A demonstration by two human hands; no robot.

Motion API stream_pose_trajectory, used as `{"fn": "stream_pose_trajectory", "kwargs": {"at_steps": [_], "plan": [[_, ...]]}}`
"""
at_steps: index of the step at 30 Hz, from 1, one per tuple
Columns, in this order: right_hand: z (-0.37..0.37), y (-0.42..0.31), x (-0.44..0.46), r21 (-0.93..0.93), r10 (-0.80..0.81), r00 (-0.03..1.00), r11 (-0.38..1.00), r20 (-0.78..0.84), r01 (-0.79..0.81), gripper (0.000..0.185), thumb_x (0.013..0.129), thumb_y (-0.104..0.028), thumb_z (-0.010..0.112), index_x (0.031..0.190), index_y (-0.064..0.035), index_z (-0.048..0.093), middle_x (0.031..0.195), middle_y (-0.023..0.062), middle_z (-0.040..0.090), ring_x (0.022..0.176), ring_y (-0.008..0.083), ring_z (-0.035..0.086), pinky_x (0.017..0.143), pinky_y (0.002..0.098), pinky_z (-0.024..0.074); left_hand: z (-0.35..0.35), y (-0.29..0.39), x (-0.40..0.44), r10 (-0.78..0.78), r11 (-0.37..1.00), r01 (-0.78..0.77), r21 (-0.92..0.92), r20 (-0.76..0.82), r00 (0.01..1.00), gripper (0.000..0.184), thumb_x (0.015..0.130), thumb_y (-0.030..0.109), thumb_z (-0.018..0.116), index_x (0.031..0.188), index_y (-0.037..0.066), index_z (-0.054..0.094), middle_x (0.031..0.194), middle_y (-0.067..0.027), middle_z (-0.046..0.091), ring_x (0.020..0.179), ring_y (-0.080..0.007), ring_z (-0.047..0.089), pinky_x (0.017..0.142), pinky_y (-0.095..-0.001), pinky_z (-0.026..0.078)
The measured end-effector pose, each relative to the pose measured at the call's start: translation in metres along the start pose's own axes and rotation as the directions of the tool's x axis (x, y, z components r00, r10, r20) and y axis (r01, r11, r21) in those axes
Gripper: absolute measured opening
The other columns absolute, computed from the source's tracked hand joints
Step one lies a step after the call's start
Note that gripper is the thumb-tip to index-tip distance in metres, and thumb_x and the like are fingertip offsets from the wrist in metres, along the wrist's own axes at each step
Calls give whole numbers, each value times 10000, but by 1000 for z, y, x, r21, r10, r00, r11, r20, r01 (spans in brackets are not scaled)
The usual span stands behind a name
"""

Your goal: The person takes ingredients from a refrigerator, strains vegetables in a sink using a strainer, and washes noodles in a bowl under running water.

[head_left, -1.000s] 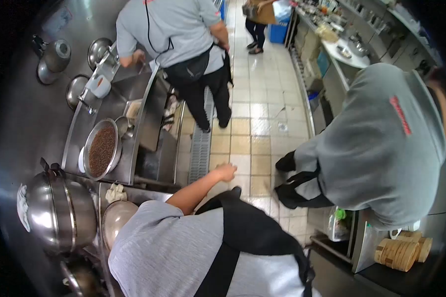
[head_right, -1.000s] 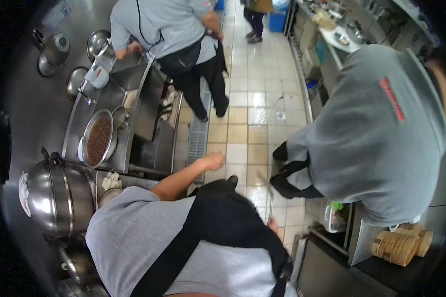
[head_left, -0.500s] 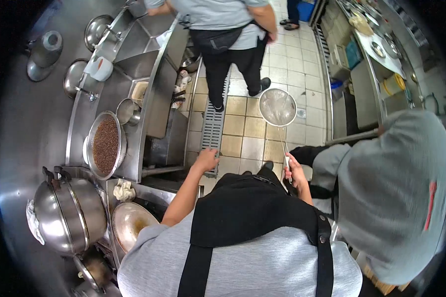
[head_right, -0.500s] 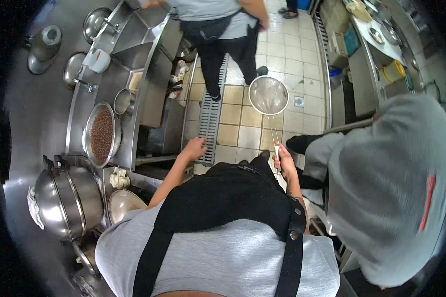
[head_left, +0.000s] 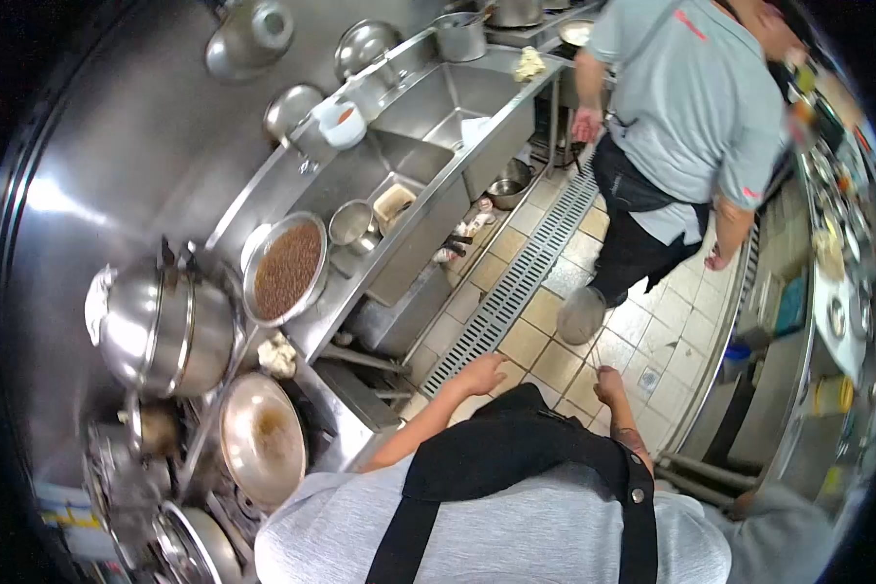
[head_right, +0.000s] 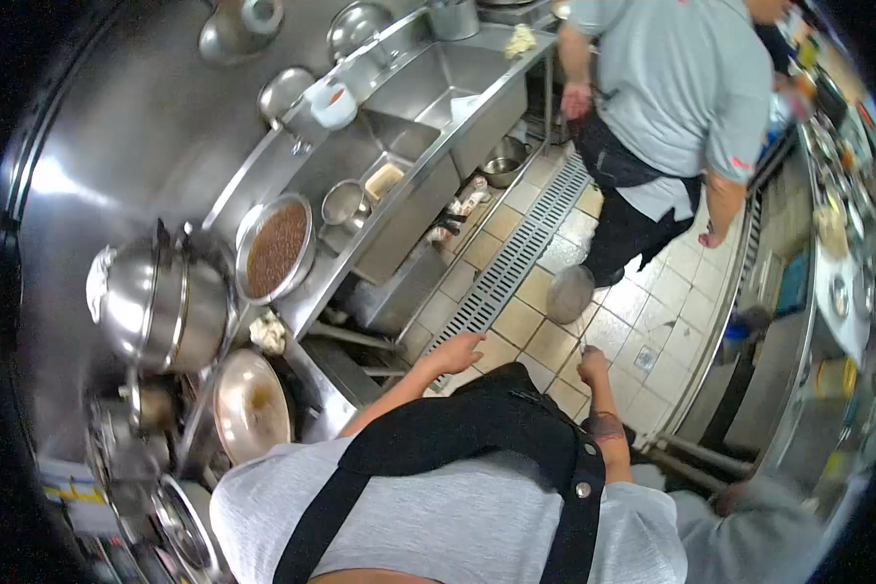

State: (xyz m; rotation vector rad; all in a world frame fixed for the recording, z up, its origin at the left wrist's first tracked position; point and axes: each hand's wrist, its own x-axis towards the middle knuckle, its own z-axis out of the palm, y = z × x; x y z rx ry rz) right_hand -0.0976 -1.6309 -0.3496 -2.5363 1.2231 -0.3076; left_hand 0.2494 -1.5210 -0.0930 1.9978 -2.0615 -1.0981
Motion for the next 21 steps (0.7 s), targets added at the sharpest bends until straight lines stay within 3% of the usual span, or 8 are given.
{"fn": "stream_pose_trajectory", "kwargs": {"at_steps": [5,6,8,10,11,14,17,21], "plan": [[-12,-11,106,681,388,888,582,248,-445,342,900,-122,366,1177,-22,540,798,84,619,485,155,522,443,292,429,15,-63,-8,-358,931,361,49,-55,932,333,771,219,554,996,-18,620,997,-270,614,943,-403,596,866,-447,455],[-113,-72,126,650,422,810,489,408,-582,340,915,-148,376,1203,-48,528,841,99,619,505,158,523,444,286,424,8,-66,-13,-480,869,474,140,10,877,296,759,206,549,940,-5,648,960,-270,624,907,-408,608,861,-445,458],[-70,-52,161,686,363,902,596,234,-418,331,923,-157,390,1207,-58,527,905,121,622,554,171,547,488,294,444,25,-110,-8,-545,827,536,170,8,839,270,719,177,552,895,14,675,946,-266,628,894,-400,621,840,-441,471],[-84,-53,193,504,177,939,864,-295,-5,329,932,-172,423,1229,-63,512,923,147,613,648,202,577,613,328,473,16,-130,9,-570,822,569,32,53,820,303,702,164,541,922,1,669,989,-264,622,926,-379,623,822,-436,482],[-129,-73,210,671,368,927,671,66,-314,347,924,-153,433,1249,-41,488,915,159,600,664,219,580,686,351,464,6,-138,29,-561,828,557,65,61,826,309,700,165,542,928,-2,668,995,-264,620,934,-377,622,822,-436,483],[-186,-93,266,670,401,892,723,-207,-170,373,918,-143,423,1282,-68,447,601,157,493,533,248,499,544,367,388,-33,-142,85,-532,843,521,131,70,844,320,691,174,554,928,-10,663,993,-273,616,953,-374,614,819,-432,487],[-229,-93,336,642,381,877,758,-293,-115,391,910,-101,437,1301,-75,433,611,146,496,501,237,459,503,352,351,-95,-124,164,-394,913,396,92,-47,918,284,720,189,562,915,2,647,926,-273,627,931,-382,607,863,-446,452],[-258,-80,452,487,198,765,857,-613,169,417,872,-37,479,1286,-38,437,1017,207,603,855,317,610,760,362,466,-166,-98,261,-105,985,137,104,-267,958,337,773,207,577,1015,-27,570,973,-278,585,984,-407,543,895,-463,414]]}}
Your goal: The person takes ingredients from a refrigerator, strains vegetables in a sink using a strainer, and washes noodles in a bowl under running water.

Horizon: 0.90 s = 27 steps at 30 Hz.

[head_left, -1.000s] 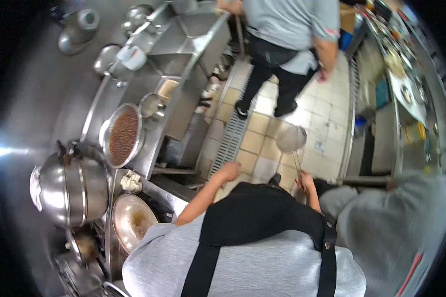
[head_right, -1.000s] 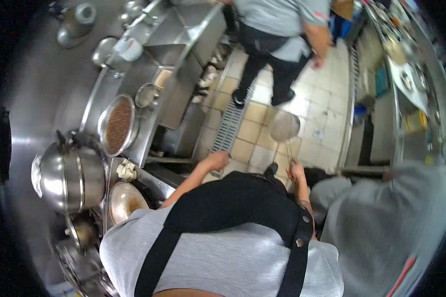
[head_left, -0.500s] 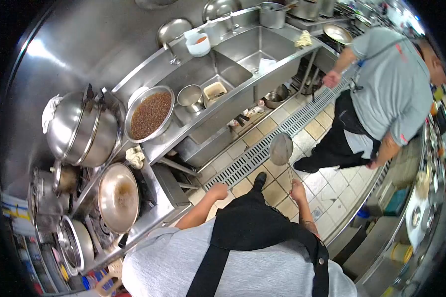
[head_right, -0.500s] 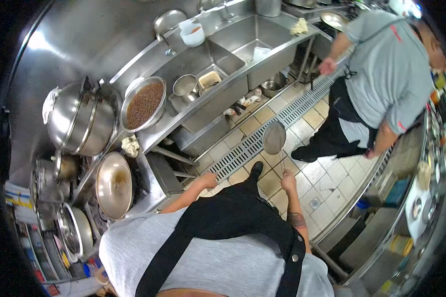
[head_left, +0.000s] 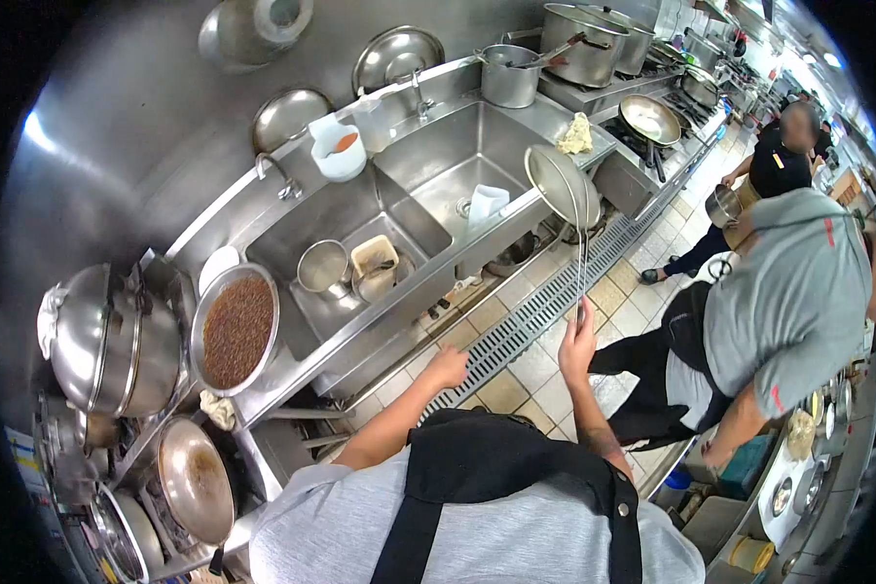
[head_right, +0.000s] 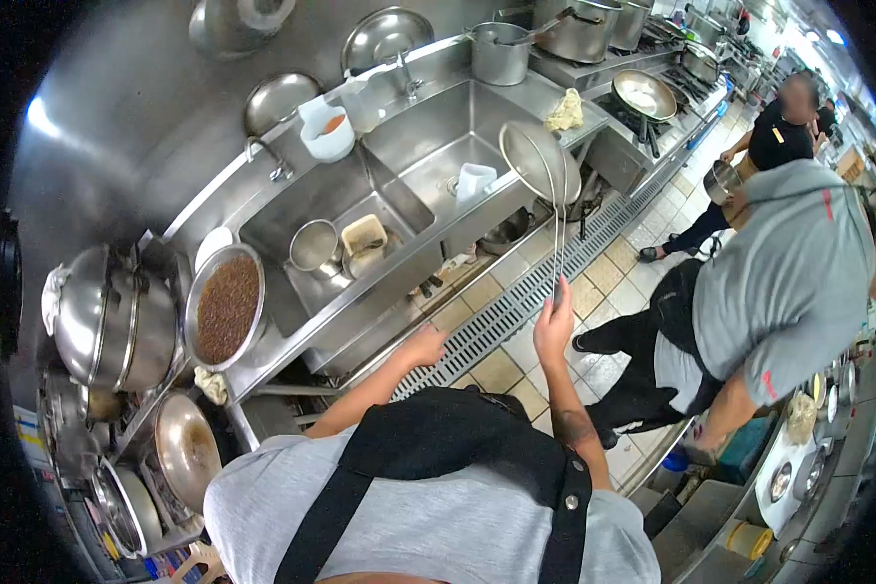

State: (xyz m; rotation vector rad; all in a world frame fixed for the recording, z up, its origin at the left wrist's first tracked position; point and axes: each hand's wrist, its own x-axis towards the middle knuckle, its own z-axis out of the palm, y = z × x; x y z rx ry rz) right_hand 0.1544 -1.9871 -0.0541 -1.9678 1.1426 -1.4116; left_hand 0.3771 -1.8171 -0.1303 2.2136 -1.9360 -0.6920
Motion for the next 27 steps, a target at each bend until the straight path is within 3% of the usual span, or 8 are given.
{"fn": "stream_pose_trajectory", "kwargs": {"at_steps": [6,8,12,20,22,24,25,27], "plan": [[64,-26,177,275,174,967,936,186,-221,444,860,-43,508,1290,1,409,1205,234,530,1123,370,510,938,381,395,-85,50,75,98,976,-90,-197,34,995,467,835,225,570,1223,-16,474,1073,-275,522,1030,-411,506,898,-429,415],[114,0,243,167,-142,989,977,33,135,450,856,-49,513,1284,33,400,1196,244,532,1096,390,518,925,400,404,-83,37,85,100,975,-102,-198,-22,995,462,841,236,572,1222,-9,481,1113,-257,520,1065,-401,499,920,-418,407],[178,-8,375,86,-220,975,972,33,217,421,845,-66,499,1245,45,427,1161,277,538,1061,431,521,878,442,425,-82,15,85,-30,928,-14,-372,-111,993,471,800,209,602,1203,-15,505,1146,-241,552,1075,-380,516,934,-407,407],[303,-7,558,-214,123,950,975,288,-61,429,791,-164,555,1170,23,483,1029,284,601,984,438,569,850,459,463,-94,-17,93,-420,513,94,-853,-154,895,408,882,179,558,1250,26,472,1226,-165,543,1169,-241,495,990,-329,368],[335,3,588,-136,71,942,990,328,-27,565,828,-290,596,1293,-20,421,1144,236,580,1119,367,531,922,421,430,-127,-9,104,-411,313,60,-948,-78,908,399,892,123,541,1261,1,448,1235,-137,525,1174,-198,473,991,-313,366],[340,-11,596,377,-36,904,915,427,-142,739,826,-468,596,1372,-48,329,1290,192,495,1192,340,480,968,451,402,-142,-23,126,-353,297,65,-953,-47,934,374,901,73,519,1260,1,447,1229,-114,519,1155,-173,473,992,-295,361],[311,-32,585,381,135,778,812,614,-441,808,835,-556,543,1417,-77,252,1391,145,388,1268,328,387,992,506,363,-154,-31,137,-310,287,58,-956,-36,950,371,903,76,518,1260,2,449,1228,-117,522,1159,-176,473,995,-299,359],[317,-22,578,449,24,809,822,588,-351,727,869,-551,479,1401,-89,305,1401,112,355,1287,322,323,965,541,361,-193,-34,161,-228,286,85,-954,19,973,364,908,86,515,1259,7,454,1225,-119,527,1166,-183,471,1000,-308,355]]}}
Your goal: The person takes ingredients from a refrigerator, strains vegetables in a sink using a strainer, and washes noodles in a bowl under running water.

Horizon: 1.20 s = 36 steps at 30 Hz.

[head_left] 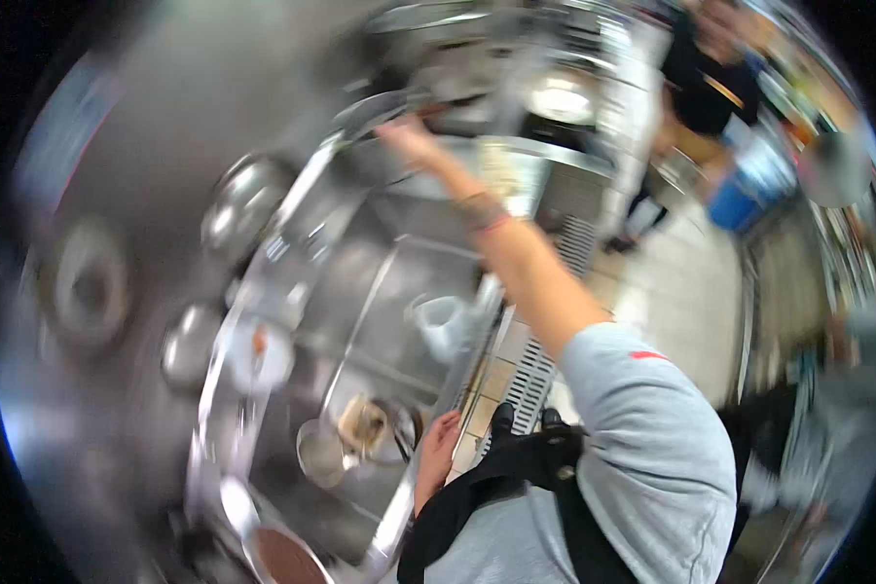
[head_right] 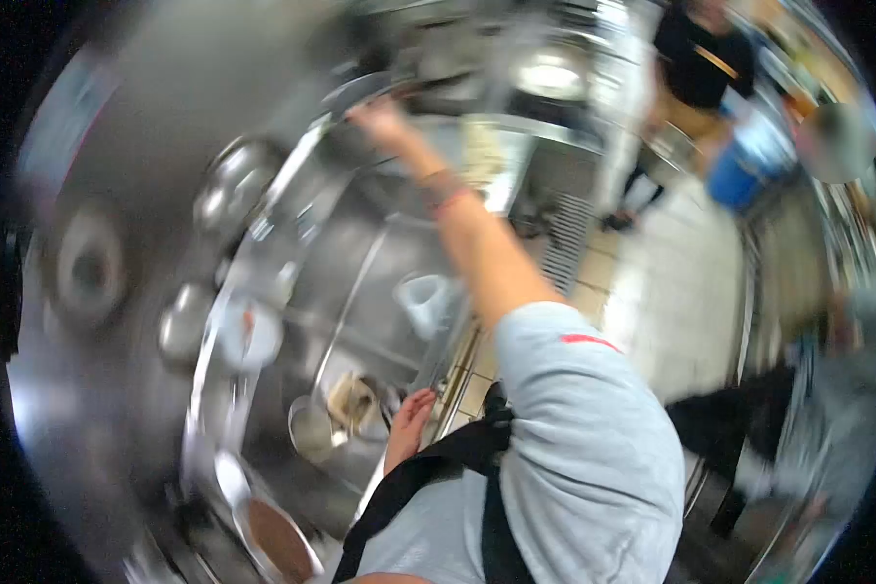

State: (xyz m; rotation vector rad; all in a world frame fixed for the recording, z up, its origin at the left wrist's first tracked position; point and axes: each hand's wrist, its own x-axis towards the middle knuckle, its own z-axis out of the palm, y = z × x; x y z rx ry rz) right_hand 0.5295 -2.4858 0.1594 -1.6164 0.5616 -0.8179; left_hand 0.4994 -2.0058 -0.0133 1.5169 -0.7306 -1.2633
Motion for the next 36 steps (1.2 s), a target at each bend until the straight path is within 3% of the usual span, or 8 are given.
{"fn": "stream_pose_trajectory", "kwargs": {"at_steps": [4,5,9,11,19,25,30,36], "plan": [[-25,79,-65,-218,-170,984,964,-59,153,647,870,-490,519,1370,-107,371,1278,110,469,1140,286,439,897,450,405,-15,46,60,-49,999,43,33,181,982,353,920,131,516,1258,40,469,1219,-99,539,1166,-187,476,993,-320,359],[-20,60,-111,249,62,994,968,-86,-39,730,843,-569,530,1375,-99,360,1227,116,508,1022,259,521,755,418,506,-14,59,76,-145,988,130,86,202,969,358,927,168,518,1264,58,467,1231,-91,536,1168,-186,479,987,-318,360],[-68,138,-244,-126,213,961,963,-174,-237,607,847,-571,522,1120,-34,599,829,57,607,748,159,584,562,272,488,3,70,148,-210,962,118,245,396,894,365,934,201,514,1266,58,461,1227,-84,536,1145,-176,494,954,-299,373],[-62,160,-327,133,308,901,951,-305,-280,498,875,-480,549,1140,-61,596,855,11,611,753,101,556,596,248,451,6,81,164,-210,955,71,289,486,849,363,935,200,515,1263,54,462,1218,-86,539,1127,-171,501,938,-290,380],[-31,90,-689,507,599,202,780,-775,-366,472,880,-467,515,1215,-135,536,1069,28,596,966,127,560,767,311,462,159,82,137,-124,907,-314,280,891,436,333,915,133,513,1218,-3,487,1172,-136,566,1087,-196,521,938,-298,392],[65,79,-850,662,627,-259,746,-735,-73,447,850,-485,568,1134,-140,572,967,-6,596,875,115,546,694,290,393,235,23,76,-190,815,-499,296,949,253,352,887,165,552,1204,18,505,1203,-207,549,1142,-273,519,951,-352,399],[120,101,-920,734,691,-294,677,-660,-59,355,877,-399,569,1103,-126,570,936,9,605,800,114,571,648,290,425,284,12,8,-305,534,-815,225,950,62,388,869,203,558,1214,38,490,1178,-189,548,1071,-327,529,905,-360,421],[109,93,-957,701,676,-199,649,-710,-295,253,889,-283,569,1055,-95,602,857,-17,606,744,87,581,578,233,425,326,-18,-39,-377,238,-958,159,924,60,470,830,243,581,1244,54,463,1216,-288,477,1132,-424,463,974,-428,383]]}}
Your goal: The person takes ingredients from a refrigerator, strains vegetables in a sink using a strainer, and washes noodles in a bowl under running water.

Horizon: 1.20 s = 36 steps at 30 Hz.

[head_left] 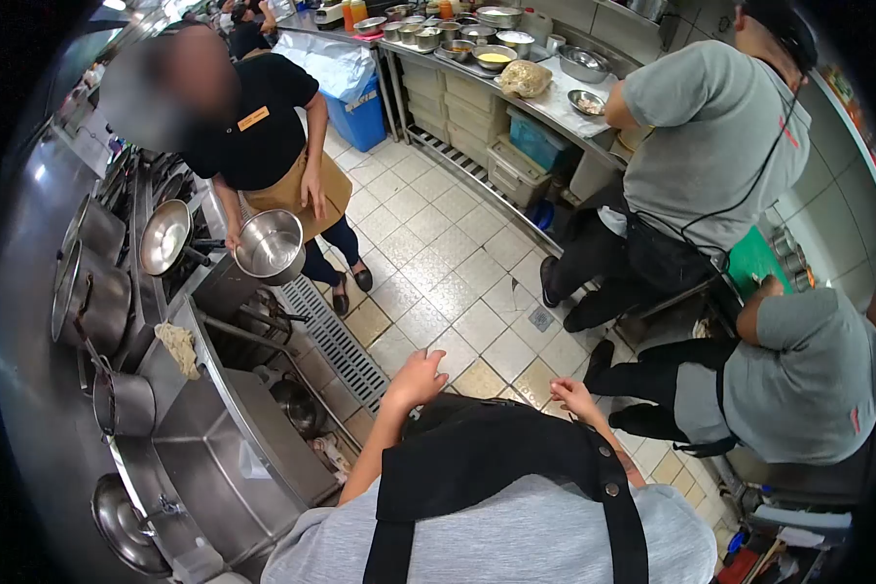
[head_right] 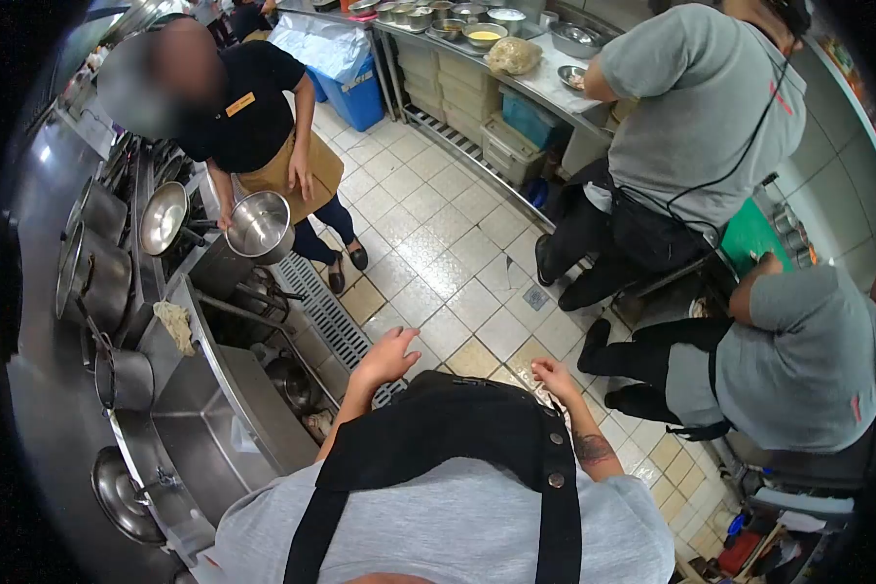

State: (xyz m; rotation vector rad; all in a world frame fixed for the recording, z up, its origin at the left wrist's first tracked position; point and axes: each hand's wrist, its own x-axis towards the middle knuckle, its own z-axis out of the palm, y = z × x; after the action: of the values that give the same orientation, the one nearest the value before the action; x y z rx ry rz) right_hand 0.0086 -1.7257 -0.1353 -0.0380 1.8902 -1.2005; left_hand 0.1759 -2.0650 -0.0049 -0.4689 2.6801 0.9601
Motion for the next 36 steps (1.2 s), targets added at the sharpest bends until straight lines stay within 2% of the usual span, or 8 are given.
{"fn": "stream_pose_trajectory", "kwargs": {"at_steps": [5,10,15,22,25,26,29,36], "plan": [[-16,-21,57,-107,-114,991,989,-66,107,247,884,-234,563,1052,-61,614,819,-1,607,726,84,569,586,236,434,2,15,12,23,995,-19,-100,36,999,479,838,236,593,1258,52,454,1155,-223,519,1083,-385,491,914,-420,411],[9,-75,137,-133,-305,952,944,-1,302,241,875,-197,578,1047,-36,627,805,28,623,711,89,568,593,239,446,-3,-10,27,-189,980,193,-40,90,978,473,836,246,592,1254,66,463,1155,-233,514,1090,-394,489,923,-426,412],[48,-180,212,-195,-495,863,841,96,504,232,852,-176,606,1022,-22,641,845,51,649,731,123,593,639,257,466,-25,-40,69,-299,949,304,-86,67,952,482,819,243,605,1247,64,475,1135,-239,531,1091,-398,490,928,-429,412],[73,-312,298,-255,-522,847,810,97,528,208,844,-156,601,998,-28,657,883,62,666,799,145,614,729,282,482,-96,-58,159,-268,957,259,-132,-50,962,490,812,230,602,1246,45,470,1153,-246,523,1096,-395,490,930,-440,407],[74,-345,336,-206,-578,816,798,3,566,195,811,-172,624,949,-44,674,870,88,680,793,172,639,729,293,498,-121,-73,199,-171,977,157,-145,-92,981,481,811,228,603,1235,41,475,1137,-245,525,1086,-398,491,924,-442,406],[74,-353,346,-183,-547,837,822,11,539,199,845,-156,594,990,-39,664,857,57,659,714,119,583,617,265,468,-127,-78,212,-150,979,133,-154,-103,983,477,810,228,603,1230,39,477,1130,-245,527,1082,-399,492,921,-443,406],[75,-364,376,-182,-480,877,866,-37,466,185,805,-165,625,939,-50,679,848,90,680,771,171,634,716,288,495,-159,-78,236,-210,977,212,27,-83,974,480,813,228,604,1233,37,473,1159,-256,515,1096,-410,481,932,-438,401],[36,-434,488,-234,-589,744,808,-316,540,131,814,-137,610,861,-46,692,723,62,662,642,144,598,603,273,467,-187,-91,278,-352,924,331,-194,-86,932,490,824,231,593,1253,37,458,1213,-255,486,1115,-398,481,937,-425,411]]}}
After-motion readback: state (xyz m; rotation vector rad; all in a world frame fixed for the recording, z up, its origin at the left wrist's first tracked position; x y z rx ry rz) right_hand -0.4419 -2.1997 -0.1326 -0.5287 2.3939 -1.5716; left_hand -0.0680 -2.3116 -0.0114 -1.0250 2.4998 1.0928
